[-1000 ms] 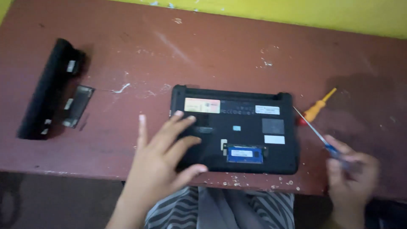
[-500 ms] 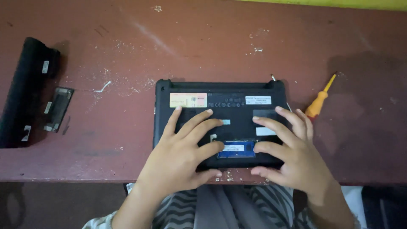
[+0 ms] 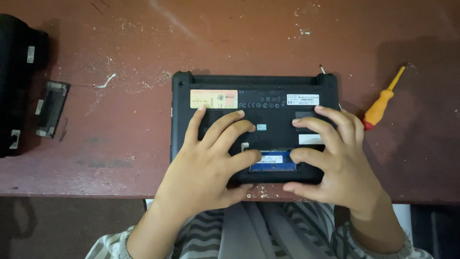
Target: Disassembling a laptop by removing the battery, unscrewing the back cover screws, and removing internal components.
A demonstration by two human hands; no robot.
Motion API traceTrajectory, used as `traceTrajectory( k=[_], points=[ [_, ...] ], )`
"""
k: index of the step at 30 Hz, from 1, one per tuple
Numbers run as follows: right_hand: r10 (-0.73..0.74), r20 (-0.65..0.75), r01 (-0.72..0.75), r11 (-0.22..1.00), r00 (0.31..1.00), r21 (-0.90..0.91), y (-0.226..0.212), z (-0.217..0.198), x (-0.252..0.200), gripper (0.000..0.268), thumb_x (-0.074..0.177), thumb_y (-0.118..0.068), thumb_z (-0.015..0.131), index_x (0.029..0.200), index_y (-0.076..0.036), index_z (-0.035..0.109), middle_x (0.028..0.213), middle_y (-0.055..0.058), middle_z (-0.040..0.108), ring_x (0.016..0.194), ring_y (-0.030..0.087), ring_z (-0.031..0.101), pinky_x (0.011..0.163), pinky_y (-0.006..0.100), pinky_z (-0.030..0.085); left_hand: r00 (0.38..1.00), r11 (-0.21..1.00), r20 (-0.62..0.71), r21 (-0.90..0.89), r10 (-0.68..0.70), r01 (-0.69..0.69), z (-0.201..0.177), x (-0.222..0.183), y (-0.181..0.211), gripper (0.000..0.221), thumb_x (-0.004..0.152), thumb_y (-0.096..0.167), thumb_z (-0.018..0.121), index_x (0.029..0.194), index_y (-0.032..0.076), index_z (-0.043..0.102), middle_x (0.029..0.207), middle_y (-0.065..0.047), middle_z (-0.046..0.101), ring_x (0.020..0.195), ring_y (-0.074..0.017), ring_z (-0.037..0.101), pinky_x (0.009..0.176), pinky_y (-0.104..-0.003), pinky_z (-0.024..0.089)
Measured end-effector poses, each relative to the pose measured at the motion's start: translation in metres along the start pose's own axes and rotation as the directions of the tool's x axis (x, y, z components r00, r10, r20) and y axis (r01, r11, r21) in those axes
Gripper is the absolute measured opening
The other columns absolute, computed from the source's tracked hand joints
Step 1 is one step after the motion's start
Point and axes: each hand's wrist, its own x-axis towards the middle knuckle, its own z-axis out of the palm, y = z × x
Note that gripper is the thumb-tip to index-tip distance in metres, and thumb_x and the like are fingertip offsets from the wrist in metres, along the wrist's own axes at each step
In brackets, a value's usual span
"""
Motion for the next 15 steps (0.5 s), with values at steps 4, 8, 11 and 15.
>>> traceTrajectory(
  k=[4, 8, 11, 15],
  points=[
    [0.032, -0.038, -0.029, 0.996, 0.999, 0.079, 0.004, 0.005, -0.005, 0.056, 0.07, -0.066, 0.079, 0.09, -0.022, 0.052, 0.14, 0.009, 0.054, 0.141, 0.043, 0.044, 0.112, 0.062, 0.031, 1.0, 1.0, -0.002, -0.013, -0.007, 0.007, -0.003, -0.001, -0.001, 0.051, 0.066, 0.042, 0.082, 0.108, 0.023, 0.06, 0.138, -0.012, 0.054, 0.137, -0.035, 0.049, 0.112, -0.069, 0.031],
    [0.046, -0.142, -0.012, 0.974, 0.989, 0.228, 0.01, 0.013, -0.012, 0.079, 0.07, -0.063, 0.08, 0.11, -0.014, 0.032, 0.142, 0.018, 0.052, 0.14, 0.046, 0.047, 0.114, 0.06, 0.033, 0.998, 0.995, -0.026, -0.088, -0.053, 0.051, -0.008, 0.0, 0.003, 0.059, 0.09, 0.065, 0.059, 0.125, 0.018, 0.06, 0.143, -0.011, 0.054, 0.139, -0.0343, 0.05, 0.117, -0.064, 0.028],
    [0.042, -0.144, -0.003, 0.964, 0.989, 0.264, 0.009, 0.01, -0.011, 0.075, 0.074, -0.061, 0.077, 0.112, -0.015, 0.032, 0.142, 0.02, 0.05, 0.142, 0.045, 0.045, 0.117, 0.06, 0.031, 0.995, 0.99, -0.043, -0.118, -0.086, 0.08, -0.006, 0.003, 0.004, 0.05, 0.097, 0.057, 0.053, 0.121, 0.016, 0.069, 0.141, -0.012, 0.057, 0.138, -0.035, 0.049, 0.116, -0.067, 0.028],
    [0.048, -0.189, 0.009, 0.958, 0.981, 0.287, 0.008, 0.012, -0.012, 0.068, 0.08, -0.057, 0.073, 0.114, -0.015, 0.032, 0.142, 0.019, 0.051, 0.142, 0.045, 0.046, 0.117, 0.057, 0.031, 0.976, 0.981, -0.12, -0.093, -0.184, 0.173, 0.001, 0.011, 0.019, 0.015, 0.094, 0.035, 0.069, 0.098, 0.023, 0.077, 0.132, -0.005, 0.063, 0.132, -0.0308, 0.053, 0.115, -0.064, 0.028]
  ],
)
